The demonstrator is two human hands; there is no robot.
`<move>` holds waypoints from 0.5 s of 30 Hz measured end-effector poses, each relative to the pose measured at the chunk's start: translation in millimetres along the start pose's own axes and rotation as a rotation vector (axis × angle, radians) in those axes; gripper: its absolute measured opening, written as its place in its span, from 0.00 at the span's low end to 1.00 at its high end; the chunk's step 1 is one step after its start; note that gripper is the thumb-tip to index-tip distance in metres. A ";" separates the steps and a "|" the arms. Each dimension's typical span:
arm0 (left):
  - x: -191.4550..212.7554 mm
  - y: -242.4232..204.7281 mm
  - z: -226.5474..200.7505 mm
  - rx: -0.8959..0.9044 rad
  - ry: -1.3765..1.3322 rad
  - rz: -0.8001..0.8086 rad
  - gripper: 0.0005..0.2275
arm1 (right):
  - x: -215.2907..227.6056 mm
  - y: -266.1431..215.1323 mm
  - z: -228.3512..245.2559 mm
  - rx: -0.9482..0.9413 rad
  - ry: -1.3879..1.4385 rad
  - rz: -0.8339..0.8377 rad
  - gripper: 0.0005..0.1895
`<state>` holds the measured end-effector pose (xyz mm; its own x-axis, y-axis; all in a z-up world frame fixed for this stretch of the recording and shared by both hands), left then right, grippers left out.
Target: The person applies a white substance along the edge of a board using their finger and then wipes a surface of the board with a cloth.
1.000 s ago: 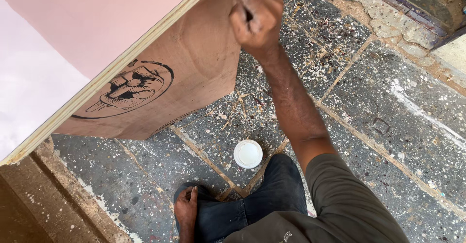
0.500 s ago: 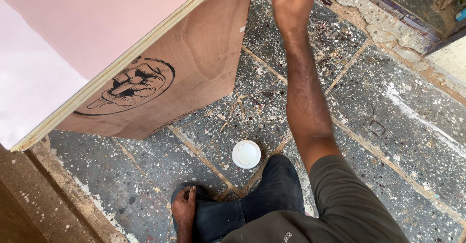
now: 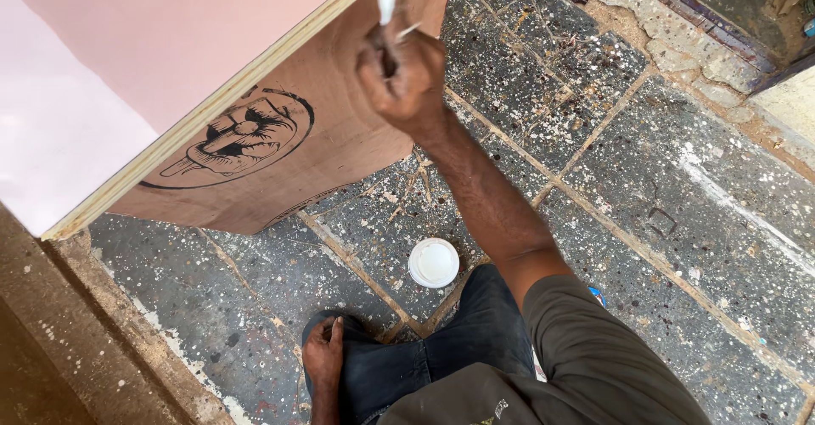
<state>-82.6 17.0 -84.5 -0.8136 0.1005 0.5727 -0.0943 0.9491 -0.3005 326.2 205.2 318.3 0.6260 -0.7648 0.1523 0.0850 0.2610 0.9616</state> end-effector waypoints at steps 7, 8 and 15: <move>5.1 -0.2 -0.2 0.004 -0.016 0.001 0.17 | 67.8 40.9 -11.8 0.143 -0.759 -0.011 0.06; 6.2 0.3 -0.6 -0.005 0.001 0.000 0.17 | 80.1 47.7 -10.7 0.120 -0.826 -0.019 0.09; 8.2 -1.0 4.4 -0.024 -0.067 0.001 0.17 | 94.8 65.4 63.0 0.322 -1.130 0.077 0.25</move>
<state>-91.7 15.6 -82.9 -0.8504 0.0820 0.5196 -0.0804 0.9559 -0.2826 342.2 112.7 410.0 -0.4353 -0.8836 0.1728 -0.2238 0.2921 0.9298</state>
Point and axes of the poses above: each hand's wrist, its own y-axis towards the middle knuckle, its own x-axis out of the back of the hand, z = x × y, the point moved 8 cm from there along y, towards the middle knuckle, and after that the axes turned 7 degrees about -y, right-handed, at the moved point
